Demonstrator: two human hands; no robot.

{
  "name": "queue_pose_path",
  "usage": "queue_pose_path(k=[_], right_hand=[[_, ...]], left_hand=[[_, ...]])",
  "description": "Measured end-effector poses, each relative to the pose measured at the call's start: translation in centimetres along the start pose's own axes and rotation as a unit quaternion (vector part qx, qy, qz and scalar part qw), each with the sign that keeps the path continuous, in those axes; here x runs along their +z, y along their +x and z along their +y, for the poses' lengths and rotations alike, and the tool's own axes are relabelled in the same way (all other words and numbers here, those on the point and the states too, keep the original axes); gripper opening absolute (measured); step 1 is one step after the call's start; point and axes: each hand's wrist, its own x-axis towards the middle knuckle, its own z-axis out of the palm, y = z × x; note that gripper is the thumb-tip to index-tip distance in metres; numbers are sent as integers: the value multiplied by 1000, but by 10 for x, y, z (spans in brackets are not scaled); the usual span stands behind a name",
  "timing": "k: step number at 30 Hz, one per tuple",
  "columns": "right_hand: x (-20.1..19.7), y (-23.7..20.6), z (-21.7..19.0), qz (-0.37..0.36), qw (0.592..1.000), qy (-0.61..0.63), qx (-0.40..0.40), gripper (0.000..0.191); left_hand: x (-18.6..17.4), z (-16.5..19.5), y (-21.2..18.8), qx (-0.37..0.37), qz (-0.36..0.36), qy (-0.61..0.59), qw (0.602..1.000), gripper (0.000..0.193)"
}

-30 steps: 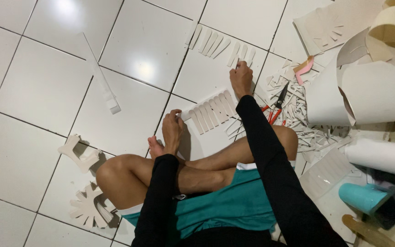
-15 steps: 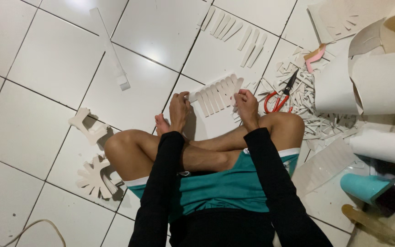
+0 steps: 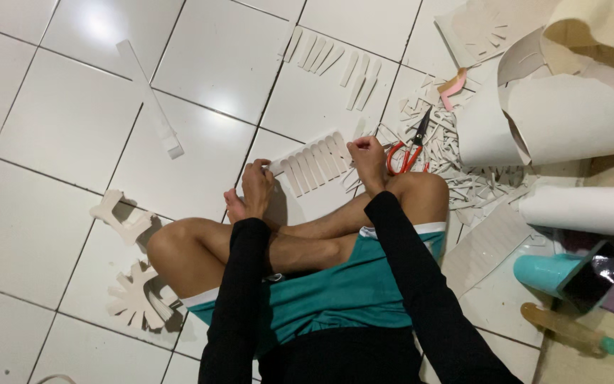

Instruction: The person sits cross-legged on the floor arranging thin white foam strips into a row, aligning them into a comb-like pattern, then picks up scissors and cuts the strips into shorter pieces one at a time, placing cut pieces aside.

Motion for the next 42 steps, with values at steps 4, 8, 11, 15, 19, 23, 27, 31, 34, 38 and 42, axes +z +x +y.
queue_pose_path(k=[4, 8, 11, 15, 19, 23, 27, 31, 34, 38, 42], right_hand=[[-2, 40, -7, 62, 997, -5, -55, 21], [-7, 82, -14, 97, 993, -37, -60, 20], [-9, 101, -17, 93, 992, -30, -82, 18], [6, 114, -22, 9, 998, -23, -66, 15], [29, 119, -31, -23, 994, -6, -108, 12], [40, 115, -36, 20, 997, -36, -62, 15], [37, 106, -38, 86, 982, -113, -124, 31], [32, 109, -42, 22, 981, -173, -85, 43], [33, 116, -47, 18, 974, -207, -94, 41], [32, 120, -53, 33, 971, -218, -94, 31], [27, 111, -56, 41, 996, -79, 2, 18]], left_hand=[[5, -3, 4, -12, 6, -11, 1000, 21], [10, -6, 9, -57, -5, -18, 998, 22], [14, -9, 11, -70, -11, -18, 997, 22], [17, -13, 11, -70, -11, -21, 997, 23], [18, -16, 11, -111, -37, -12, 993, 25], [17, -16, 9, -91, -27, -20, 995, 24], [17, -17, 9, -83, -29, -23, 996, 24], [18, -15, 11, -86, -26, -19, 996, 24], [18, -10, 14, -74, -28, -16, 997, 21], [15, -5, 15, -64, -17, -13, 998, 22], [12, -3, 15, -42, -8, -23, 999, 21]])
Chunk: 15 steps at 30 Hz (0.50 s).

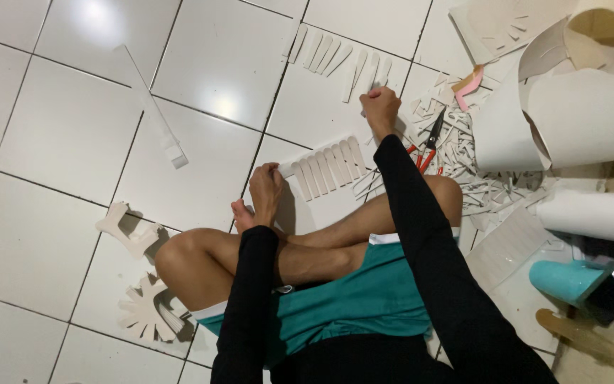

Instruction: The person sits cross-legged on the floor arranging thin white foam strips into a row, aligning them into a comb-like pattern, then picks up scissors and cuts the strips into shorter pieces one at a time, placing cut pieces aside.

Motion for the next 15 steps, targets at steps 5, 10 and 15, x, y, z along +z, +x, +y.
queue_pose_path(k=[5, 10, 15], right_hand=[[-12, -49, 21, -13, 995, 81, -65, 25], [-5, -134, 35, -174, 978, 114, 14, 16], [17, -204, 44, -261, 951, 163, -29, 24]], left_hand=[[-12, 1, -5, 85, 6, 44, 995, 24], [-41, 0, -28, 151, -46, 148, 976, 31], [-34, 4, -31, 238, -111, 153, 953, 46]])
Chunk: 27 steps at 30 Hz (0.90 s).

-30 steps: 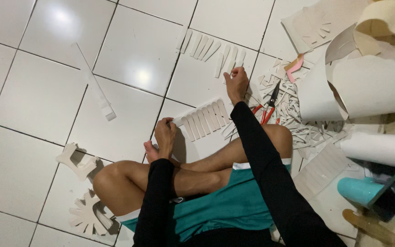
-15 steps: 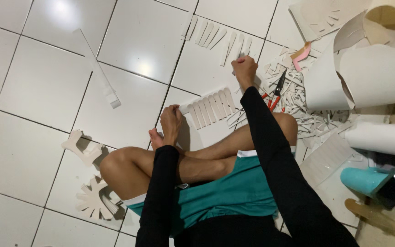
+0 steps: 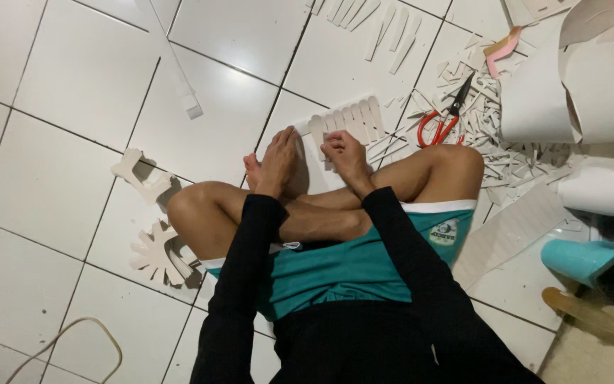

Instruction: The person sits cross-legged on the floor arranging thin white foam strips into a row, aligning them into a comb-like pattern, then picks up scissors and cuts the strips into shorter pieces one at a time, placing cut pieces aside.

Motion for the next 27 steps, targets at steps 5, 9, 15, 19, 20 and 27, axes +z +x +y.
queue_pose_path(k=[5, 9, 15, 19, 20, 27], right_hand=[[22, -7, 11, -14, 999, -23, 46, 21], [25, -5, 6, -2, 996, -93, 15, 22], [25, 1, -2, 10, 992, -105, 63, 26], [25, 1, -3, 5, 989, -125, 73, 26], [25, 1, -2, 3, 990, -121, 74, 26], [25, 4, 3, 6, 984, -159, 78, 26]], left_hand=[[8, -1, 4, 41, -12, 71, 997, 48], [7, 0, 2, 34, -24, 71, 997, 50], [6, 4, 4, -17, -9, 14, 1000, 46], [7, 4, 3, -33, -10, 1, 999, 45], [7, 3, 3, -29, -3, 5, 1000, 42], [12, -2, 1, -22, 13, -7, 1000, 39]])
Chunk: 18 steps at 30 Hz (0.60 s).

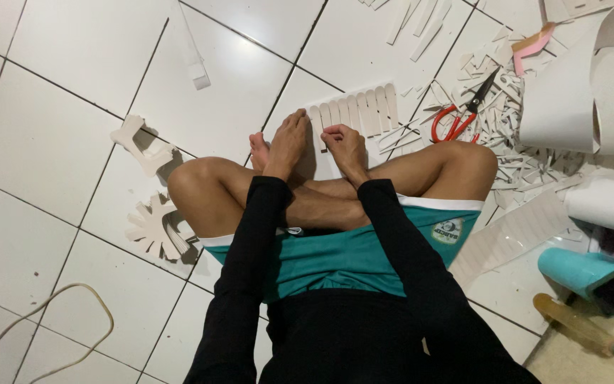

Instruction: The person sits cross-legged on the floor arranging thin white foam strips into a row, aligning them into a comb-like pattern, then picks up scissors and cuts the strips into shorter pieces one at a time, placing cut pieces aside.

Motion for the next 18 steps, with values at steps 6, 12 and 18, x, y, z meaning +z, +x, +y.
queue_pose_path(k=[6, 12, 18], right_hand=[[0, 2, 2, 4, 1000, 8, -2, 26], [-1, 3, -1, 6, 1000, -6, -13, 25], [-3, 1, -6, -1, 1000, -8, 15, 26]], left_hand=[[-1, 1, -2, -18, -16, -6, 1000, 40], [0, 3, -1, -38, -14, -18, 999, 37], [0, 4, -2, -54, -1, -50, 997, 36]])
